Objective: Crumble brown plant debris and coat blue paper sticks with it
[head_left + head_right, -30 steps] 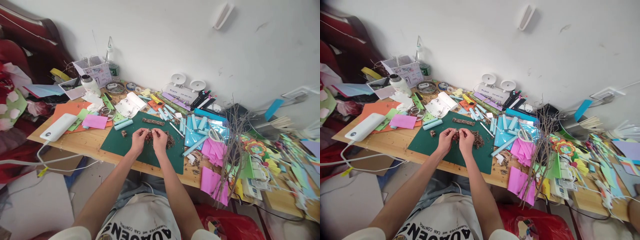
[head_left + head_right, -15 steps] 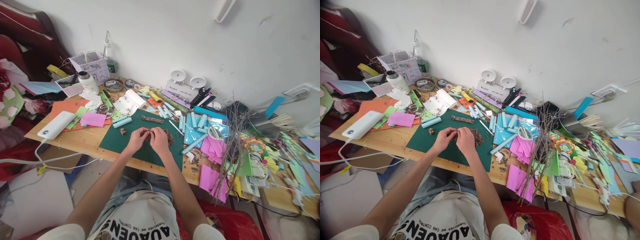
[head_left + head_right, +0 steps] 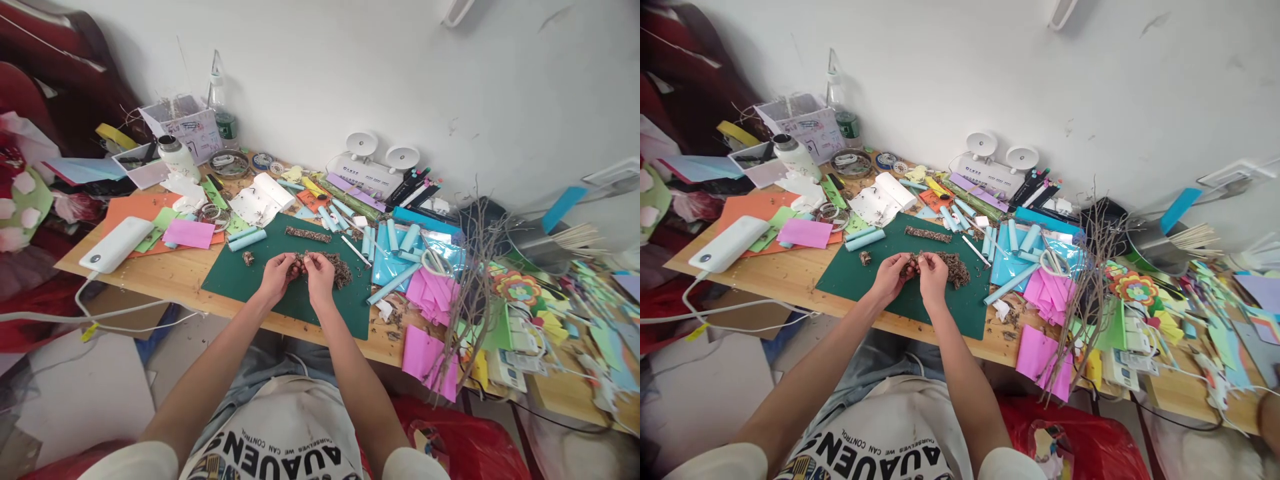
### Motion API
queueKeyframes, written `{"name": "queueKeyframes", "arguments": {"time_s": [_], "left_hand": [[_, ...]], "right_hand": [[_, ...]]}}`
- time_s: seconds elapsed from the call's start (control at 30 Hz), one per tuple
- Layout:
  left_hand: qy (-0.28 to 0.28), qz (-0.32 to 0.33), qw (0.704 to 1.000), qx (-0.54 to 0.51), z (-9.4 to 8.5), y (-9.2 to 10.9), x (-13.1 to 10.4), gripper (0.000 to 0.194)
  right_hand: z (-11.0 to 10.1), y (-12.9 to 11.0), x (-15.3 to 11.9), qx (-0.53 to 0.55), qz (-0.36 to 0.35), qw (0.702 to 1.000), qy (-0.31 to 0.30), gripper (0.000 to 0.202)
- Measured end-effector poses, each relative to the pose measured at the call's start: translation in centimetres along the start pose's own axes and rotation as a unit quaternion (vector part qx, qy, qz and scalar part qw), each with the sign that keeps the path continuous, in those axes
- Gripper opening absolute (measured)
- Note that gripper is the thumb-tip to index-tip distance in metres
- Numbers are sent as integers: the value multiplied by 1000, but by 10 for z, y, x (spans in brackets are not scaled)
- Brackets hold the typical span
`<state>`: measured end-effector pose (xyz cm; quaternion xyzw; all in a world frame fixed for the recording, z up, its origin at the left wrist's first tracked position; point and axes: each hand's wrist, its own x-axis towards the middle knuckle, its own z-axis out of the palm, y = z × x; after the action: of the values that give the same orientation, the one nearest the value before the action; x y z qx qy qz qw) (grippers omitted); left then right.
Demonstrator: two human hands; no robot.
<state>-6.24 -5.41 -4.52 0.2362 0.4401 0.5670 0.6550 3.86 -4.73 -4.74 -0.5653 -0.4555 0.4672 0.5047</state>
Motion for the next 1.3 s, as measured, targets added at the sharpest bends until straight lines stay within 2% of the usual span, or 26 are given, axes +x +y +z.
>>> {"name": "queueKeyframes", "arguments": {"time_s": [0.13, 0.3, 0.4, 0.47, 0.57, 0.63, 0.73, 0.8, 0.9, 1.1, 1.2, 1.3], "left_hand": [[-6, -5, 1000, 7, -4, 3, -4, 35], [11, 28, 995, 93, -7, 3, -2, 38], [12, 59, 986, 157, -6, 3, -2, 35], [14, 104, 965, 241, -6, 4, -3, 30], [16, 154, 934, 323, -5, 5, -5, 25], [18, 126, 952, 277, -3, 4, -6, 27], [28, 42, 984, 170, -2, 2, -5, 36], [30, 21, 988, 150, -3, 3, -4, 41], [17, 35, 984, 171, -7, 5, -2, 44], [-8, 90, 961, 262, -14, 1, 3, 29], [-10, 97, 966, 238, -8, -3, 3, 27], [-19, 48, 989, 140, -1, -4, 2, 31]], "right_hand": [[-9, -6, -3, -100, -91, 991, -16, 18], [-16, -9, -5, -248, -234, 939, -52, 23], [-14, -5, -6, -303, -263, 915, -45, 29], [-13, -1, -7, -325, -267, 907, -30, 32], [-11, 2, -8, -303, -260, 916, -18, 31], [-11, 2, -8, -245, -230, 942, -4, 27], [-12, 0, -6, -169, -175, 970, 14, 22], [-13, -2, -4, -171, -177, 969, 5, 20], [-14, -3, -2, -198, -200, 959, -10, 19], [-15, -6, -4, -214, -223, 951, -18, 20], [-10, -6, -6, -142, -152, 978, -2, 17], [-4, -4, -3, -19, -40, 999, 12, 17]]}}
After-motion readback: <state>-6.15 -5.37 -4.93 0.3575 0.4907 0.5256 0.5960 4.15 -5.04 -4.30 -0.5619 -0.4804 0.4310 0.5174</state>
